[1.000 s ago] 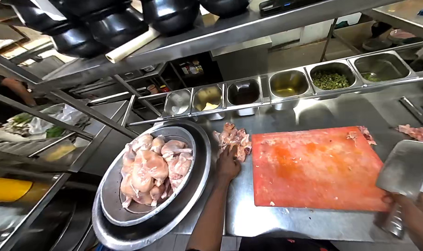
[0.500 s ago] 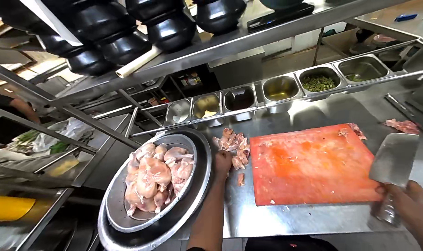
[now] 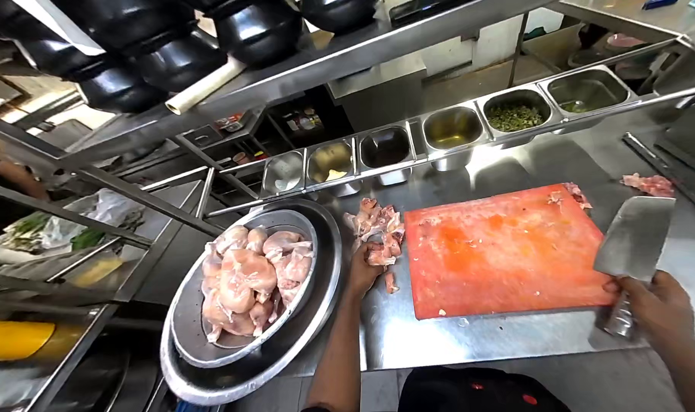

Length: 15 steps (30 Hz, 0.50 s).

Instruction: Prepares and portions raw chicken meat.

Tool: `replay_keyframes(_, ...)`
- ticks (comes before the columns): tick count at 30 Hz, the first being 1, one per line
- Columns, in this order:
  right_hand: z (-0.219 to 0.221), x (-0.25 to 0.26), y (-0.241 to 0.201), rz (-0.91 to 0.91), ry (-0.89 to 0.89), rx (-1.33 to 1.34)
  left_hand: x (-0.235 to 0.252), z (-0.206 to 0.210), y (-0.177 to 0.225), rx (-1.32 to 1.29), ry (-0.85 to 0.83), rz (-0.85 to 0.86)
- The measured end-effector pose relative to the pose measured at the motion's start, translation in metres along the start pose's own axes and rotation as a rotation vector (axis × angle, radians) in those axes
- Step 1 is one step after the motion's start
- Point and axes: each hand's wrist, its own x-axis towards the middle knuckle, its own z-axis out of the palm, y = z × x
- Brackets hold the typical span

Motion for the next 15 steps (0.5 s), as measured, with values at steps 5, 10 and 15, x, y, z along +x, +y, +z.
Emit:
replay_keyframes(5,0.000,0.002,0.000,0.012,-0.012,-0.004,-0.023,0.027,0.007,0.204,0.374,0.048)
replay_keyframes(10,0.002,0.002,0.000,-0.012,0.004,0.009,-0.072,0.047,0.011,0.764,0.186,-0.173)
replay_keyframes(15,0.003,0.003,0.000,-0.014,0.003,-0.004,-0.033,0.030,-0.004,0.570,0.346,-0.018)
